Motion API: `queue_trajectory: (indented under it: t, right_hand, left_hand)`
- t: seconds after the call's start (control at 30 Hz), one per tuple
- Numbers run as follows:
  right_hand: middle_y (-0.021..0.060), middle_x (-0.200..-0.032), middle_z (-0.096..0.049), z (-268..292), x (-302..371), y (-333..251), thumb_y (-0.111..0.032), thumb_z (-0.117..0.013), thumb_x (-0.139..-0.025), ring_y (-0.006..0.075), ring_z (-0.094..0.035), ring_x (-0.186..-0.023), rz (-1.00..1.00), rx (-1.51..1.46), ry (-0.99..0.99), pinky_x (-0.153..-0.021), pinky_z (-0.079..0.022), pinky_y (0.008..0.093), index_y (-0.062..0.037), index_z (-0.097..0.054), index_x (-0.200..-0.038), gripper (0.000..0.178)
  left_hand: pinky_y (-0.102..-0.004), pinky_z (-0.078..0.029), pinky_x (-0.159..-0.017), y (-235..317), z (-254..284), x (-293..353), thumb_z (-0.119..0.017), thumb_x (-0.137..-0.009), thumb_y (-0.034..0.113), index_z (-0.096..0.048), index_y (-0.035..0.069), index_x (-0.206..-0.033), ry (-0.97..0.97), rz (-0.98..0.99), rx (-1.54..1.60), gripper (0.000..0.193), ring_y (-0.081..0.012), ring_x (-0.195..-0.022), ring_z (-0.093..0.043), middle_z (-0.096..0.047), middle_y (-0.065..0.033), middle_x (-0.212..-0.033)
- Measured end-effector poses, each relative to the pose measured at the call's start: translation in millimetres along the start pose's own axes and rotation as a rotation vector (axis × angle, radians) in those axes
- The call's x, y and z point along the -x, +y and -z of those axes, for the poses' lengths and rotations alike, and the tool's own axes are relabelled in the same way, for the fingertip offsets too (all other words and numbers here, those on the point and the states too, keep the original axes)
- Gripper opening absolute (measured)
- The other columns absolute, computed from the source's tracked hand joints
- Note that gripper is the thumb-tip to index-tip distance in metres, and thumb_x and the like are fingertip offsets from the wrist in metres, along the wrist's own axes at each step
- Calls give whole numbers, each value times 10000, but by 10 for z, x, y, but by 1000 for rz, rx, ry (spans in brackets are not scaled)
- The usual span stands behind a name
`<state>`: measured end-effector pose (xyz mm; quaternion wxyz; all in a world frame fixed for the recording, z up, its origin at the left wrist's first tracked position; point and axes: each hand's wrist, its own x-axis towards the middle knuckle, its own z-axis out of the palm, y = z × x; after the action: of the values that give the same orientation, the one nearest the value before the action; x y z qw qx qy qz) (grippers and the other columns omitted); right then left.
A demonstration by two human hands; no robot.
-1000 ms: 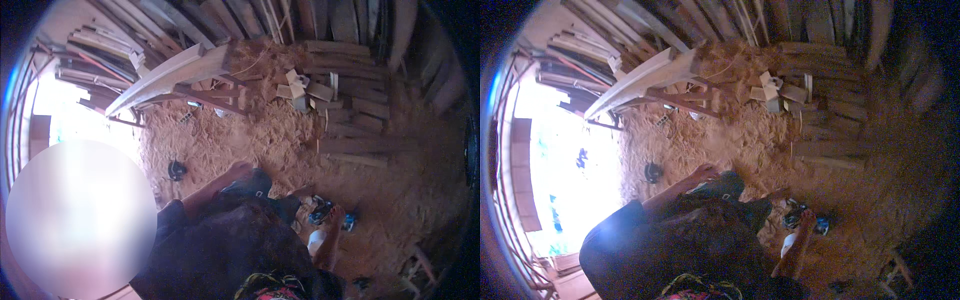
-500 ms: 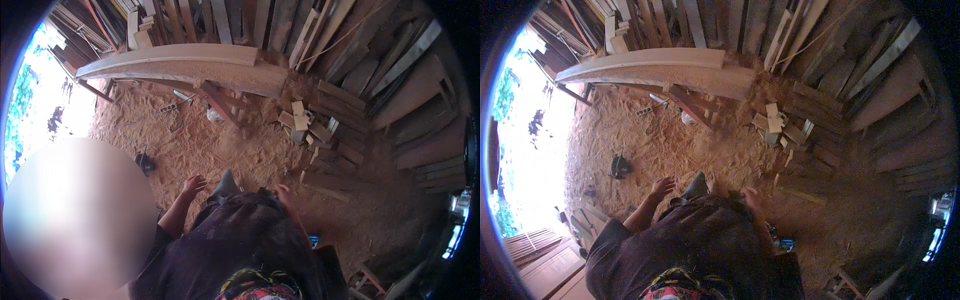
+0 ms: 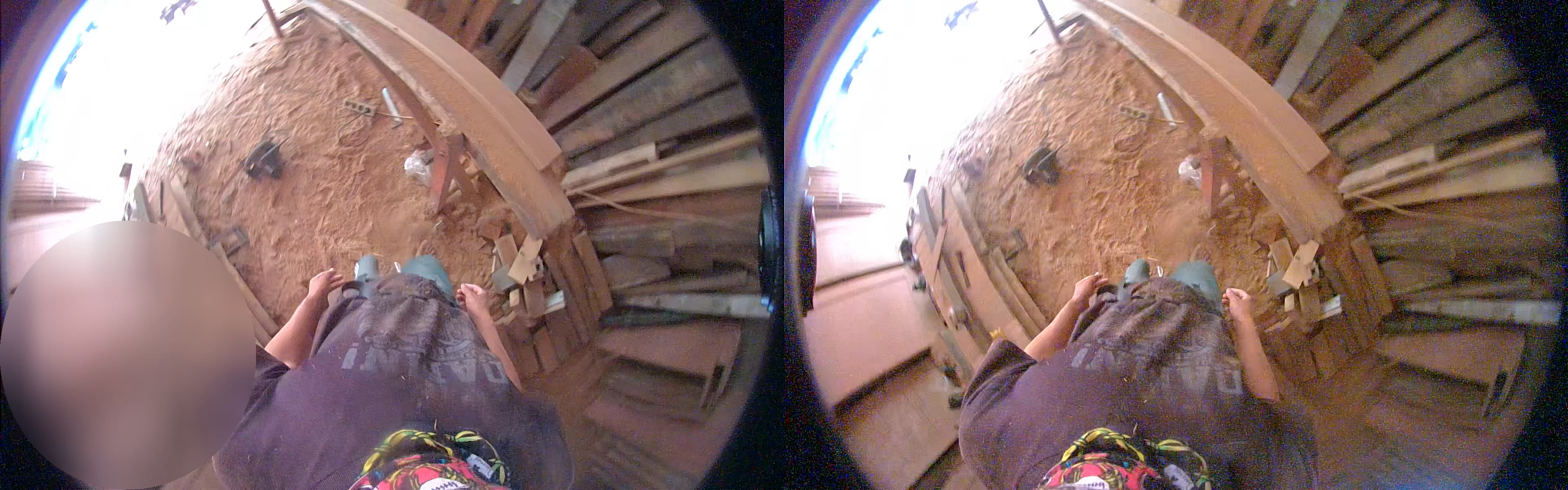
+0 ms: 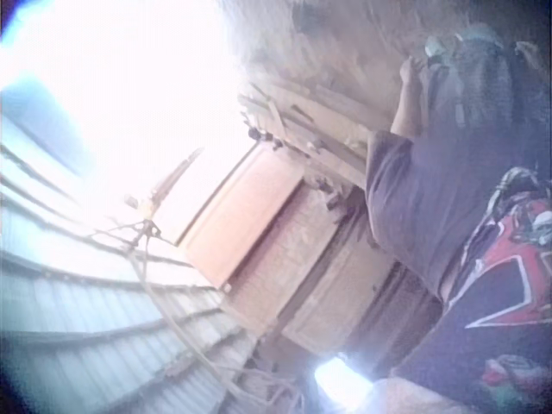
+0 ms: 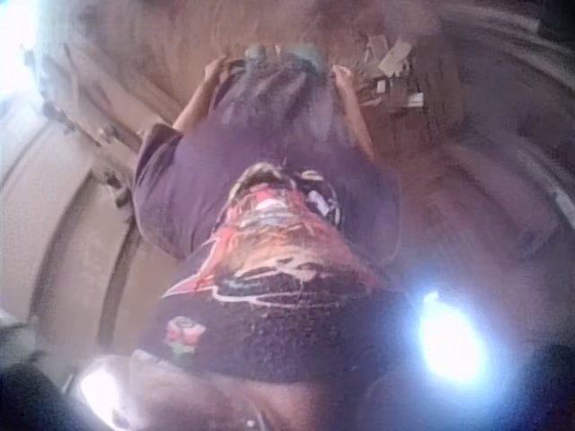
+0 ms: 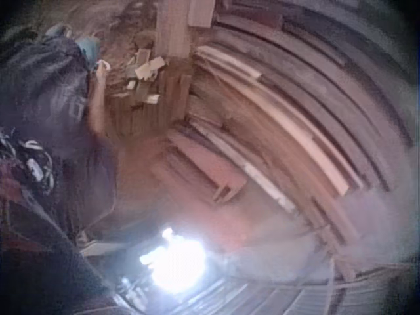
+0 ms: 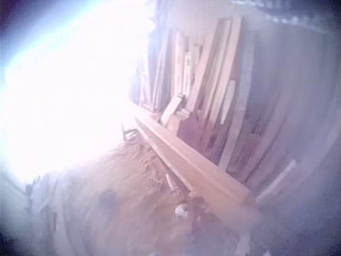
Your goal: The person selects a long plank from a stack, positions it on a workbench, and uses a circular saw to cut the wood. The person handles the saw with both hands and guides it along the plank to make a cut.
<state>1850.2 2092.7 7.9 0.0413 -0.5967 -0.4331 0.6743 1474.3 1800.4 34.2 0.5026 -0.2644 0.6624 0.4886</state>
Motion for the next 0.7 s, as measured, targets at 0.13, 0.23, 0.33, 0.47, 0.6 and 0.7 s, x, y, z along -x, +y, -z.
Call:
queue_trajectory:
  t: [0.13, 0.23, 0.33, 0.47, 0.6, 0.7]
  right_hand:
    - [64, -861, -726, 25, -529, -548, -243, -690, -1016, 143, -682, -682, -72, 140, -110, -514, -505, 288, -31, -683, -1100, 228]
    - [61, -854, -721, 166, -892, -908, -238, -673, -1026, 141, -680, -676, 83, 145, -113, -494, -507, 284, -33, -692, -1079, 212]
    - [36, -878, -729, 249, -1031, -1164, -248, -680, -1024, 111, -680, -703, 67, 220, -114, -552, -530, 263, -39, -696, -1106, 224]
    - [30, -902, -737, -20, -1135, -1416, -262, -698, -1016, 105, -683, -726, 109, 132, -115, -568, -532, 259, -52, -706, -1114, 231]
    - [26, -908, -736, -210, -1138, -1335, -267, -712, -1008, 112, -689, -737, 60, 137, -163, -578, -535, 269, -63, -710, -1099, 224]
    - [24, -862, -722, -323, -1137, -1200, -258, -717, -1006, 113, -684, -717, 6, 205, -184, -566, -526, 275, -62, -712, -1057, 202]
  left_hand:
    - [-421, -583, -886, -572, 337, -181, -707, -980, 270, -699, -7, -1107, 199, -579, -1035, 305, -277, -1004, -728, -769, -157, -1085]
    - [-391, -594, -892, -475, 80, -217, -684, -996, 161, -702, -23, -1097, 72, -359, 160, 210, -262, -1013, -729, -754, -155, -1110]
    - [-342, -594, -877, -298, -227, 25, -633, -1016, 200, -693, -24, -1122, 140, -202, 156, 255, -232, -1002, -729, -749, -154, -1124]
    - [-317, -592, -843, 39, -302, -1, -620, -1020, 237, -704, -6, -1149, 109, -205, 83, 288, -192, -972, -735, -764, -145, -1116]
    - [-312, -586, -839, 92, -248, -70, -628, -1010, 255, -725, 23, -1155, 69, -222, 180, 290, -161, -970, -734, -777, -100, -1116]
    - [-309, -583, -864, 126, -226, -79, -632, -1012, 261, -729, 18, -1172, 119, -311, 0, 306, -156, -982, -736, -780, -92, -1115]
